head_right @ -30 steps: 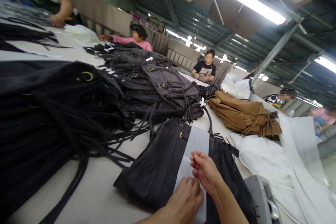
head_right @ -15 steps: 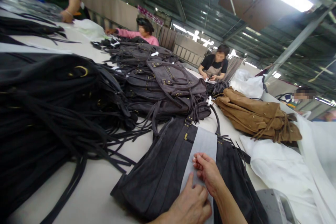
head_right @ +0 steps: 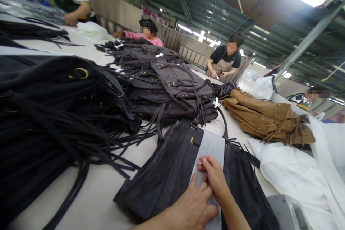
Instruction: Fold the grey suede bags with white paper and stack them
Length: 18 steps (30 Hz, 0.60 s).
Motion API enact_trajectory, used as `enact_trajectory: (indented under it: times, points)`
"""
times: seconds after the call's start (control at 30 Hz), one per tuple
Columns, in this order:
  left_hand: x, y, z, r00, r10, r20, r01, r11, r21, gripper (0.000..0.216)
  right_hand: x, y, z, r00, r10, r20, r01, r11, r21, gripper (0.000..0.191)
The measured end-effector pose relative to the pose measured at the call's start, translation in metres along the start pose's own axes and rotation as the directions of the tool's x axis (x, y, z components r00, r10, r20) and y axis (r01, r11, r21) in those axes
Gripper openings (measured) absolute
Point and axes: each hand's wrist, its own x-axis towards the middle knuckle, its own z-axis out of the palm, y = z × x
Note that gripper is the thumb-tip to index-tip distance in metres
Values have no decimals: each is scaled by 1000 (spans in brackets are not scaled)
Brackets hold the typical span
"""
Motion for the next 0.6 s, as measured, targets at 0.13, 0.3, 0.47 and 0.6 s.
enact_trajectory:
  times: [0.13,0.3,0.47,0.6]
  points:
    - [-2,-4,-17,999,-17,30,19,998,-66,29,1,-5,2,997,-79,8,80,987,-143,40]
    - [-1,-5,-5,999,-10,50,14,997,-72,30,12,-6,-2,960,-279,-20,250,888,-385,28]
    - [0,-7,8,1000,-2,16,2,1000,-14,25,32,5,-7,908,-400,-125,270,788,-553,19]
    - [0,-9,9,1000,14,7,-14,1000,2,26,49,5,-11,912,-378,-161,225,788,-574,24]
